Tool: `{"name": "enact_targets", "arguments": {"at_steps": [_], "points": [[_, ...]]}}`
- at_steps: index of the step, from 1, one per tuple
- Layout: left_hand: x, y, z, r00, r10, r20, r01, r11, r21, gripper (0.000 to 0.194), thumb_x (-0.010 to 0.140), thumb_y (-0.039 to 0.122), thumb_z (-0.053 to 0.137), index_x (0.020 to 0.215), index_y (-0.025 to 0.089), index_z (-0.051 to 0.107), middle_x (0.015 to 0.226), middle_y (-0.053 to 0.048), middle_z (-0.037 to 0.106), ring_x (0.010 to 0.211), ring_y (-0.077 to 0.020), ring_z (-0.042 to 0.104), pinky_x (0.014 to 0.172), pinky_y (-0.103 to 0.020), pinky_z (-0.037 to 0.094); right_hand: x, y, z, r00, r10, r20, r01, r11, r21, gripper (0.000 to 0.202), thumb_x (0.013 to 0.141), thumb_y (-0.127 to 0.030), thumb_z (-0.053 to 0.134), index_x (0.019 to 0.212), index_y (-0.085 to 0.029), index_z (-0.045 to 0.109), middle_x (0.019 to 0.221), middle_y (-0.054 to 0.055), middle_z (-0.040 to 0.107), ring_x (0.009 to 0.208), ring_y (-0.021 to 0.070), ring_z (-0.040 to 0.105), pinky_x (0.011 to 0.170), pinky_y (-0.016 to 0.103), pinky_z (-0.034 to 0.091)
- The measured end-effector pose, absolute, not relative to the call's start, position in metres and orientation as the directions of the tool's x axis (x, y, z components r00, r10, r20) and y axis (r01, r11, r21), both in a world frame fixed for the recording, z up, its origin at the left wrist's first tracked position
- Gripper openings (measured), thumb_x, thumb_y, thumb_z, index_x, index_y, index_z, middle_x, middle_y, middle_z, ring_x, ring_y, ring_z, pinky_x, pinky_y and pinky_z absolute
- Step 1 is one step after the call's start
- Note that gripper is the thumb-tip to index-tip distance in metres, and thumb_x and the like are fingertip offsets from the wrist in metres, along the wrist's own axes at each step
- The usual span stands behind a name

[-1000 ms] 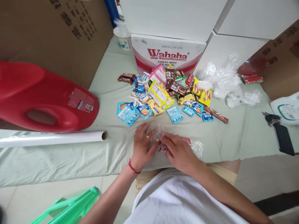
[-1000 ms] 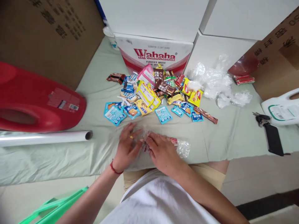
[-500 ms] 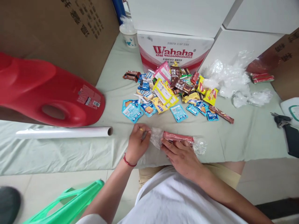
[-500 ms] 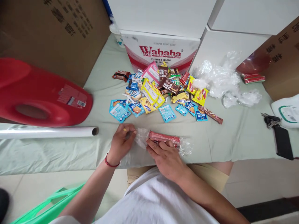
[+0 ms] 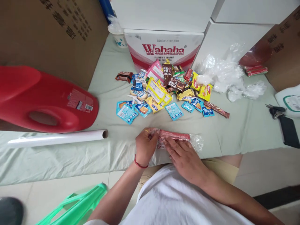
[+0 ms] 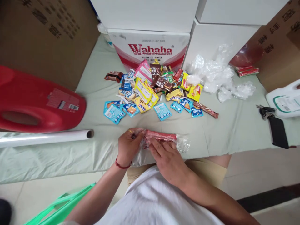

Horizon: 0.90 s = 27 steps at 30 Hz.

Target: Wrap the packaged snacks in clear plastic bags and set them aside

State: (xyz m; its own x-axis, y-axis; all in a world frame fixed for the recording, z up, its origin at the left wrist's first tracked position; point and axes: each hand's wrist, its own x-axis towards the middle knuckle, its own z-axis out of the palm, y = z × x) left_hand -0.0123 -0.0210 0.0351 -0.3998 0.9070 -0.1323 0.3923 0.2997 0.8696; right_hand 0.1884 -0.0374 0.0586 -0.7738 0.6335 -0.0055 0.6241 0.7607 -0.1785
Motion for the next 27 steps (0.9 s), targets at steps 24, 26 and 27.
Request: {"name": "enact_targets", "arguments": {"at_steps": [24,26,27], "points": [[0.044,-0.055,0.002,0.124,0.92,0.372,0.931,-0.238,0.277,0.041,0.104,0.026,0.053,0.143,0.014,0.058,0.099,-0.011,0.066,0.084,-0.0226,0.063,0.071,-0.033,0.051,0.286,0.006,0.051,-0.256,0.894,-0.367,0.717,-0.079,-0.692,0.03,0.087,-0.044,0.067,0.102,-0.02,0.074,0.084,0.005,0.065,0.084,0.0224,0.062,0.077,0.033,0.047],[0.043,-0.055,0.001,0.119,0.923,0.366,0.924,-0.238,0.3,0.042,0.104,0.026,0.053,0.145,0.016,0.057,0.101,-0.011,0.066,0.084,-0.0221,0.063,0.072,-0.033,0.051,0.288,-0.004,0.052,-0.27,0.899,-0.345,0.654,-0.091,-0.751,0.024,0.09,-0.043,0.062,0.09,-0.021,0.071,0.084,0.003,0.063,0.081,0.0198,0.06,0.074,0.031,0.046],[0.043,-0.055,0.0,0.118,0.924,0.364,0.92,-0.24,0.311,0.043,0.104,0.026,0.053,0.145,0.016,0.058,0.101,-0.011,0.065,0.085,-0.0219,0.063,0.072,-0.033,0.05,0.29,-0.008,0.052,-0.253,0.911,-0.326,0.617,-0.107,-0.78,0.025,0.091,-0.044,0.06,0.09,-0.021,0.069,0.087,0.004,0.064,0.081,0.0192,0.06,0.074,0.031,0.046]]}}
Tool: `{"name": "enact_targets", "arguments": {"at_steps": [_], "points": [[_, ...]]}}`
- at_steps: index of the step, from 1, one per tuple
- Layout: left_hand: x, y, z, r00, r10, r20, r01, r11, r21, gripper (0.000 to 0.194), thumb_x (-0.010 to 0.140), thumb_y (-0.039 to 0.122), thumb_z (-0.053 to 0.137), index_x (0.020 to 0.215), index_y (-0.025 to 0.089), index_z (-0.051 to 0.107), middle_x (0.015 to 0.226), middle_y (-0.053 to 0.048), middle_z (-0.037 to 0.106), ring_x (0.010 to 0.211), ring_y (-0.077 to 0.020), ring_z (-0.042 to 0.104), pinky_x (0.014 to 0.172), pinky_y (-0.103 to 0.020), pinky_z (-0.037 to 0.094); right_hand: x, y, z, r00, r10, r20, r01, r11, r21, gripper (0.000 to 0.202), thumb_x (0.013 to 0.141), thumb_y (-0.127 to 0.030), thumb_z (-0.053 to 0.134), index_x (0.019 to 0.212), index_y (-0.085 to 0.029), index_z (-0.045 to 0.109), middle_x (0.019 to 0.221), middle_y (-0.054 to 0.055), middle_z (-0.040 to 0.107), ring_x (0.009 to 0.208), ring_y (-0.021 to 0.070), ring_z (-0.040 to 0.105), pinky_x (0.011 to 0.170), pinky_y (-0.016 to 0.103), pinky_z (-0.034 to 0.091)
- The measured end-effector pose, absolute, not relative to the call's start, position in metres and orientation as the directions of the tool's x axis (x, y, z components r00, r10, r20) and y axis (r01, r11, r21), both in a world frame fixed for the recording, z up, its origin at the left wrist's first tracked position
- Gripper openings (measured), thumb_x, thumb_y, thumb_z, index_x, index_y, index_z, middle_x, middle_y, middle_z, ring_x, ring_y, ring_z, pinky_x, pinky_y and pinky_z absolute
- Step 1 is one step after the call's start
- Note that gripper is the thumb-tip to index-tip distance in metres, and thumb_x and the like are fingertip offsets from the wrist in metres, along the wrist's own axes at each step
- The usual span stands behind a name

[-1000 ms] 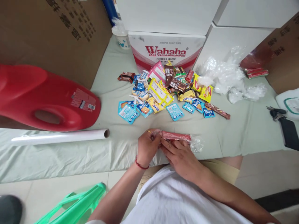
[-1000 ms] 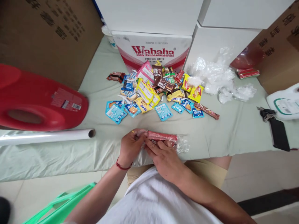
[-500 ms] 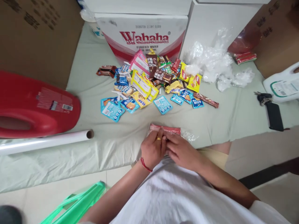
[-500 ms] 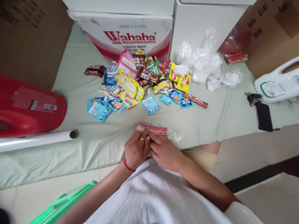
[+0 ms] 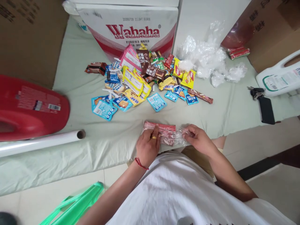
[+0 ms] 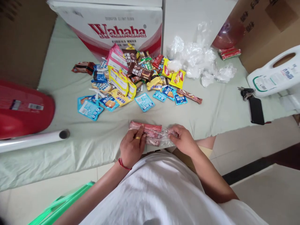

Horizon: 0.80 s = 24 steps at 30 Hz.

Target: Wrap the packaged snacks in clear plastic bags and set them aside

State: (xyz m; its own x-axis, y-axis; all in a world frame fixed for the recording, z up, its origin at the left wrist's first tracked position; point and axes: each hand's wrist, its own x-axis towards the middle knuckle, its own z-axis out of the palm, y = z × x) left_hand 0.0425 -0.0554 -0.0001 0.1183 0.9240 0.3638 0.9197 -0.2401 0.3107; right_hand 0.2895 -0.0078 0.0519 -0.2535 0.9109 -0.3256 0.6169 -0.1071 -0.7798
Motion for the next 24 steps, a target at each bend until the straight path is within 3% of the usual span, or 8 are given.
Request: {"name": "enact_targets", "arguments": {"at_steps": [3,5,9,14,17,19,22,24], "points": [[0.041,-0.056,-0.003,0.125,0.924,0.361,0.913,-0.25,0.324,0.042,0.104,0.027,0.051,0.145,0.02,0.06,0.101,-0.01,0.064,0.085,-0.0215,0.061,0.073,-0.032,0.049,0.289,-0.017,0.051,-0.164,0.928,-0.334,0.554,-0.194,-0.809,0.035,0.09,-0.052,0.065,0.108,-0.021,0.065,0.099,0.005,0.068,0.084,0.0192,0.063,0.076,0.031,0.048],[0.039,-0.057,-0.005,0.131,0.928,0.349,0.913,-0.25,0.324,0.041,0.104,0.028,0.049,0.144,0.024,0.062,0.099,-0.009,0.063,0.082,-0.0211,0.059,0.072,-0.032,0.047,0.284,-0.023,0.048,-0.131,0.915,-0.38,0.527,-0.26,-0.809,0.042,0.087,-0.052,0.071,0.115,-0.022,0.062,0.095,0.003,0.069,0.079,0.0183,0.063,0.072,0.03,0.049],[0.038,-0.058,-0.008,0.124,0.953,0.276,0.905,-0.223,0.363,0.041,0.105,0.03,0.044,0.141,0.031,0.065,0.096,-0.007,0.063,0.08,-0.0214,0.056,0.069,-0.032,0.044,0.261,-0.031,0.044,-0.079,0.905,-0.417,0.389,-0.358,-0.849,0.025,0.09,-0.047,0.065,0.09,-0.025,0.054,0.06,-0.008,0.051,0.05,0.0133,0.047,0.052,0.026,0.039],[0.04,-0.056,-0.008,0.158,0.945,0.286,0.913,-0.25,0.323,0.042,0.104,0.022,0.044,0.139,0.031,0.067,0.094,-0.009,0.063,0.083,-0.0229,0.057,0.069,-0.034,0.042,0.218,-0.019,0.045,-0.074,0.961,-0.267,0.437,-0.21,-0.874,0.017,0.09,-0.036,0.062,0.082,-0.024,0.051,0.06,-0.007,0.05,0.053,0.0132,0.049,0.054,0.025,0.037],[0.041,-0.053,-0.005,0.186,0.929,0.319,0.932,-0.27,0.242,0.039,0.104,0.021,0.047,0.136,0.025,0.068,0.091,-0.009,0.064,0.084,-0.0241,0.06,0.068,-0.034,0.043,0.194,-0.009,0.051,-0.136,0.966,-0.221,0.623,-0.09,-0.777,0.01,0.094,-0.03,0.055,0.089,-0.022,0.058,0.068,-0.001,0.061,0.064,0.0169,0.058,0.061,0.027,0.043],[0.041,-0.052,-0.004,0.187,0.931,0.314,0.933,-0.268,0.238,0.037,0.104,0.023,0.048,0.135,0.021,0.068,0.09,-0.01,0.065,0.084,-0.0245,0.061,0.07,-0.035,0.045,0.183,-0.011,0.056,-0.199,0.962,-0.189,0.752,0.026,-0.658,0.018,0.098,-0.024,0.048,0.102,-0.019,0.064,0.087,0.007,0.07,0.079,0.0211,0.065,0.071,0.031,0.049],[0.039,-0.052,-0.002,0.194,0.934,0.301,0.888,-0.298,0.35,0.043,0.104,0.023,0.045,0.145,0.014,0.056,0.106,-0.016,0.068,0.094,-0.0265,0.065,0.077,-0.037,0.052,0.173,-0.027,0.058,-0.303,0.938,-0.168,0.849,0.186,-0.495,0.039,0.1,-0.018,0.042,0.134,-0.013,0.059,0.117,0.019,0.066,0.097,0.0275,0.066,0.08,0.039,0.055],[0.036,-0.053,-0.001,0.199,0.928,0.315,0.848,-0.325,0.42,0.051,0.103,0.021,0.044,0.153,0.012,0.044,0.119,-0.02,0.066,0.102,-0.028,0.066,0.083,-0.04,0.055,0.169,-0.039,0.054,-0.344,0.924,-0.164,0.863,0.243,-0.443,0.05,0.099,-0.016,0.043,0.148,-0.012,0.049,0.122,0.021,0.062,0.105,0.0314,0.063,0.085,0.044,0.058]]}}
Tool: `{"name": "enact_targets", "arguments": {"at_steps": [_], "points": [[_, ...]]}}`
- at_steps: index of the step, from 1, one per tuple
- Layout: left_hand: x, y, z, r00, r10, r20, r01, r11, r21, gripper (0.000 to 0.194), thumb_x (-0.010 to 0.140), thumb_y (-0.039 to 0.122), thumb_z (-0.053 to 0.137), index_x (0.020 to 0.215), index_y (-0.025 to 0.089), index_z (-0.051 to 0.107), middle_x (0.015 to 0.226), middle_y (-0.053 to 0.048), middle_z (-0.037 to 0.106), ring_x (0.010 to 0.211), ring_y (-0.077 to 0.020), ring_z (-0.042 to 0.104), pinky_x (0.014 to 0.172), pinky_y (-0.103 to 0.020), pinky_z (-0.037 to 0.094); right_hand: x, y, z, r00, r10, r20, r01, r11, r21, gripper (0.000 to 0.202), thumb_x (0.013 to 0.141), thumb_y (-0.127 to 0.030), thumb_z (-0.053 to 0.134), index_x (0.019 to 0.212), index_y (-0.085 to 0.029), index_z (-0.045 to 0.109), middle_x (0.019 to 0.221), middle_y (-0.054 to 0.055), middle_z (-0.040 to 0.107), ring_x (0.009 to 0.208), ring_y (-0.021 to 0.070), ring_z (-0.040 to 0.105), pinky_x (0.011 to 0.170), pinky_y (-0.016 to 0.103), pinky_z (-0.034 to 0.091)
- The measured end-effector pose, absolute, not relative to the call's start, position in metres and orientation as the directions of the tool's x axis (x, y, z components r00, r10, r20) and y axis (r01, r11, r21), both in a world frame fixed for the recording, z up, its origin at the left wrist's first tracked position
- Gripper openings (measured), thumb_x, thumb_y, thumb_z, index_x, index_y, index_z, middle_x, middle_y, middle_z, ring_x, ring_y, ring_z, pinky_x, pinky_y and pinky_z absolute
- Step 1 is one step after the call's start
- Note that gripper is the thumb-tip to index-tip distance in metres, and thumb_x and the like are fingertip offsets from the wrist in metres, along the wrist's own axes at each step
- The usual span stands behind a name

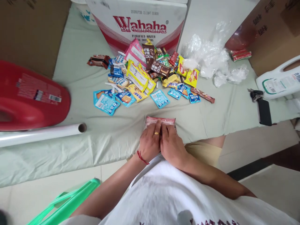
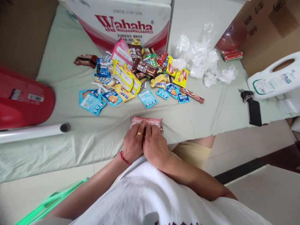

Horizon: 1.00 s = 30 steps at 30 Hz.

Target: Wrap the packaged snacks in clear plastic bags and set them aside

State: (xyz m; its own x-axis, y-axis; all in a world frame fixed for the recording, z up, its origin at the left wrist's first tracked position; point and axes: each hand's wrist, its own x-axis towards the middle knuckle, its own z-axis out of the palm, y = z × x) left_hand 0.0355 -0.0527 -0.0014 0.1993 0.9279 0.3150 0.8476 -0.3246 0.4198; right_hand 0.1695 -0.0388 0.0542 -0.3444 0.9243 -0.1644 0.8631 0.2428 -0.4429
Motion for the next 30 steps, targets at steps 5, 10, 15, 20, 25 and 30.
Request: {"name": "enact_targets", "arguments": {"at_steps": [5,10,15,20,25,30], "points": [[0.021,-0.051,0.005,0.377,0.866,0.329,0.745,-0.494,0.448,0.063,0.098,0.02,0.049,0.16,0.02,0.034,0.122,-0.017,0.066,0.109,-0.0295,0.065,0.09,-0.043,0.056,0.171,-0.05,0.045,-0.414,0.902,-0.123,0.822,0.312,-0.477,0.058,0.098,-0.018,0.05,0.154,-0.008,0.044,0.124,0.024,0.059,0.116,0.0366,0.057,0.099,0.054,0.057],[0.013,-0.047,0.015,0.477,0.84,0.256,0.741,-0.542,0.397,0.07,0.097,0.037,0.055,0.157,0.007,0.035,0.121,-0.021,0.066,0.106,-0.0333,0.063,0.089,-0.045,0.055,0.2,-0.046,0.058,-0.54,0.841,0.023,0.556,0.378,-0.74,0.048,0.1,-0.025,0.054,0.148,-0.016,0.054,0.13,0.017,0.062,0.12,0.0278,0.061,0.104,0.046,0.057],[0.018,-0.044,0.017,0.532,0.839,0.114,0.807,-0.544,0.231,0.064,0.102,0.046,0.052,0.151,0.004,0.044,0.116,-0.02,0.067,0.102,-0.0335,0.063,0.084,-0.046,0.054,0.228,-0.035,0.049,-0.547,0.822,0.156,0.621,0.524,-0.583,0.054,0.107,-0.036,0.048,0.158,-0.021,0.045,0.157,0.017,0.052,0.149,0.0299,0.044,0.123,0.056,0.037],[0.017,-0.031,0.018,0.608,0.794,0.018,0.782,-0.603,0.155,0.048,0.103,0.029,0.049,0.147,0.009,0.05,0.114,-0.018,0.066,0.1,-0.03,0.064,0.08,-0.041,0.056,0.235,-0.028,0.029,-0.678,0.734,0.031,0.58,0.56,-0.592,0.077,0.107,-0.056,0.041,0.168,-0.013,0.023,0.173,0.021,0.025,0.163,0.0327,0.018,0.129,0.064,0.02],[0.013,-0.016,0.032,0.638,0.768,-0.064,0.761,-0.614,0.211,0.037,0.099,0.007,0.039,0.128,0.011,0.061,0.108,-0.017,0.065,0.095,-0.0277,0.066,0.061,-0.033,0.053,0.251,-0.018,0.048,-0.469,0.877,0.104,0.434,0.332,-0.838,0.049,0.109,-0.05,0.039,0.147,-0.029,0.06,0.16,0.01,0.051,0.151,0.0267,0.044,0.124,0.054,0.037],[0.022,0.0,0.039,0.586,0.802,-0.114,0.796,-0.543,0.265,0.026,0.097,0.004,0.04,0.104,0.011,0.065,0.097,-0.016,0.064,0.084,-0.0267,0.068,0.061,-0.034,0.054,0.263,-0.014,0.053,-0.173,0.984,0.035,0.409,0.104,-0.906,0.036,0.106,-0.05,0.05,0.11,-0.025,0.077,0.126,0.011,0.073,0.122,0.0252,0.066,0.109,0.046,0.05]]}}
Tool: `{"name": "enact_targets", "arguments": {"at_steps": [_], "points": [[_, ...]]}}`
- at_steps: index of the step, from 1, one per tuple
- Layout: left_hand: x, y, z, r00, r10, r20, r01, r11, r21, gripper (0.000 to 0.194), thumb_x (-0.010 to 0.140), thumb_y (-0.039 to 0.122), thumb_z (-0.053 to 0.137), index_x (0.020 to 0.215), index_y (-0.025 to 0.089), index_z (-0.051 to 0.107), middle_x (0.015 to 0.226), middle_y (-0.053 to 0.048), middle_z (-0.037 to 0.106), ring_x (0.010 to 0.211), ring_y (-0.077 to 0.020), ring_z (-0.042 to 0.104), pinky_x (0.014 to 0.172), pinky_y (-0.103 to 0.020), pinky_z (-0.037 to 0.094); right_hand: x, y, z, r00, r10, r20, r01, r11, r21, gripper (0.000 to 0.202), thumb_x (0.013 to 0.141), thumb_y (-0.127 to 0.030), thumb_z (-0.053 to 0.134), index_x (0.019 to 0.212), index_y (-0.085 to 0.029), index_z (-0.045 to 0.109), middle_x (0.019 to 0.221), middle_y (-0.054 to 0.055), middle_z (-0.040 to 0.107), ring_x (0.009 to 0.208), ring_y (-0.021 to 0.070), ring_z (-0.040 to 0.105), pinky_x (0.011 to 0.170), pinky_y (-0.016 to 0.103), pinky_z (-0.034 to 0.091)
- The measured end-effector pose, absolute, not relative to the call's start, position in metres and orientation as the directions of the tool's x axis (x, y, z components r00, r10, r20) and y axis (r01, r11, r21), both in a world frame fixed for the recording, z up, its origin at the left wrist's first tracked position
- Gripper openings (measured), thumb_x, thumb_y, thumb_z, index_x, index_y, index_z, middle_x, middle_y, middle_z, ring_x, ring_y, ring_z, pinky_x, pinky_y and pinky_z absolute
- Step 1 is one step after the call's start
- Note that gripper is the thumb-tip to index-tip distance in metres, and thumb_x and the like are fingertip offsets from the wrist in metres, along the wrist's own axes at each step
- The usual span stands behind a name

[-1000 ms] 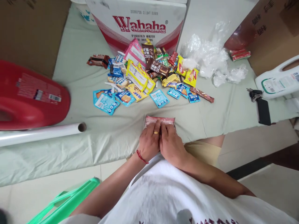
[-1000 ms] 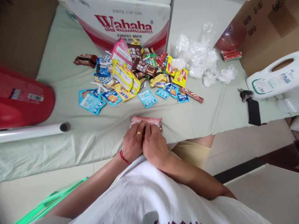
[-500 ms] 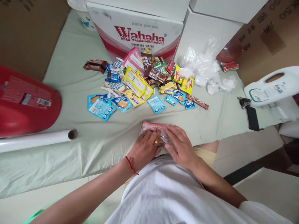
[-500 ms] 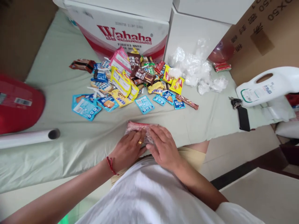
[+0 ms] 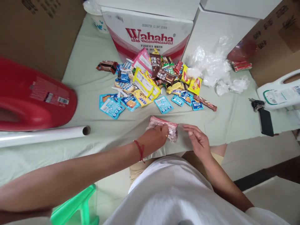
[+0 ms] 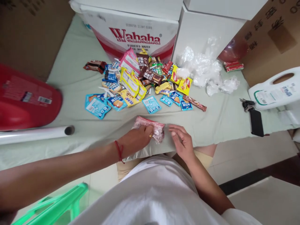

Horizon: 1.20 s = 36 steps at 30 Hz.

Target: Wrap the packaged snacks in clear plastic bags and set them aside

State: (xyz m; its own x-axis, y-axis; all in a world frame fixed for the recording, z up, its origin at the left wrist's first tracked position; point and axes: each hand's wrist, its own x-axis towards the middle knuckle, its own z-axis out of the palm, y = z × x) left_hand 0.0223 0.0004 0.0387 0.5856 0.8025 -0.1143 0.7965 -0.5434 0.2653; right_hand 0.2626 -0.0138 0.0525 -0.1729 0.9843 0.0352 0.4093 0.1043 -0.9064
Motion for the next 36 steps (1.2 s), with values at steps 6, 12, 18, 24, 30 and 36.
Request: {"name": "enact_targets", "arguments": {"at_steps": [6,12,18,24,30,36], "points": [[0.013,0.02,0.048,0.53,0.842,-0.103,0.808,-0.464,0.362,0.021,0.09,0.015,0.055,0.108,0.016,0.066,0.103,-0.012,0.066,0.089,-0.0256,0.068,0.069,-0.034,0.053,0.267,-0.009,0.037,0.056,0.993,-0.107,0.178,-0.116,-0.977,0.035,0.1,-0.054,0.06,0.098,-0.023,0.076,0.109,0.009,0.076,0.106,0.024,0.07,0.096,0.043,0.057],[0.01,0.026,0.075,0.35,0.935,-0.054,0.353,-0.078,0.932,0.017,0.084,0.034,0.052,0.076,0.02,0.056,0.077,-0.001,0.056,0.068,-0.0155,0.052,0.063,-0.028,0.043,0.254,0.012,0.045,-0.278,0.928,-0.247,-0.154,-0.296,-0.943,0.081,0.077,-0.077,0.074,0.139,-0.026,0.063,0.145,0.015,0.064,0.136,0.0305,0.059,0.112,0.051,0.05],[0.047,0.024,0.05,0.449,0.813,-0.369,-0.236,0.507,0.829,0.027,0.077,0.046,0.063,0.077,0.021,0.053,0.059,0.007,0.045,0.05,-0.0086,0.036,0.05,-0.022,0.031,0.223,0.017,0.045,-0.369,0.822,-0.434,-0.323,-0.551,-0.769,0.065,0.062,-0.057,0.094,0.112,-0.021,0.073,0.102,0.009,0.08,0.092,0.0296,0.077,0.086,0.046,0.063],[0.062,0.028,0.03,0.403,0.848,-0.345,-0.282,0.474,0.834,0.046,0.077,0.058,0.077,0.091,0.016,0.065,0.068,0.004,0.057,0.055,-0.0084,0.046,0.054,-0.022,0.039,0.22,0.019,0.042,-0.308,0.814,-0.492,-0.492,-0.579,-0.65,0.047,0.068,-0.04,0.094,0.107,-0.022,0.074,0.102,0.006,0.081,0.088,0.027,0.078,0.085,0.047,0.064],[0.077,0.02,0.01,0.069,0.933,-0.354,-0.168,0.361,0.917,0.048,0.074,0.051,0.081,0.099,0.018,0.058,0.081,0.001,0.062,0.065,-0.013,0.059,0.06,-0.026,0.049,0.228,0.02,0.043,-0.037,0.862,-0.505,-0.462,-0.463,-0.756,0.038,0.063,-0.034,0.098,0.089,-0.018,0.075,0.079,0.002,0.078,0.066,0.0198,0.072,0.072,0.038,0.063],[0.08,0.024,0.011,-0.04,0.968,-0.249,-0.113,0.243,0.963,0.056,0.087,0.055,0.071,0.127,0.02,0.056,0.129,-0.013,0.065,0.116,-0.0247,0.065,0.096,-0.039,0.055,0.236,0.018,0.047,0.035,0.873,-0.487,-0.381,-0.438,-0.814,0.046,0.052,-0.032,0.102,0.084,-0.017,0.072,0.072,-0.002,0.072,0.058,0.0114,0.06,0.06,0.025,0.052]]}}
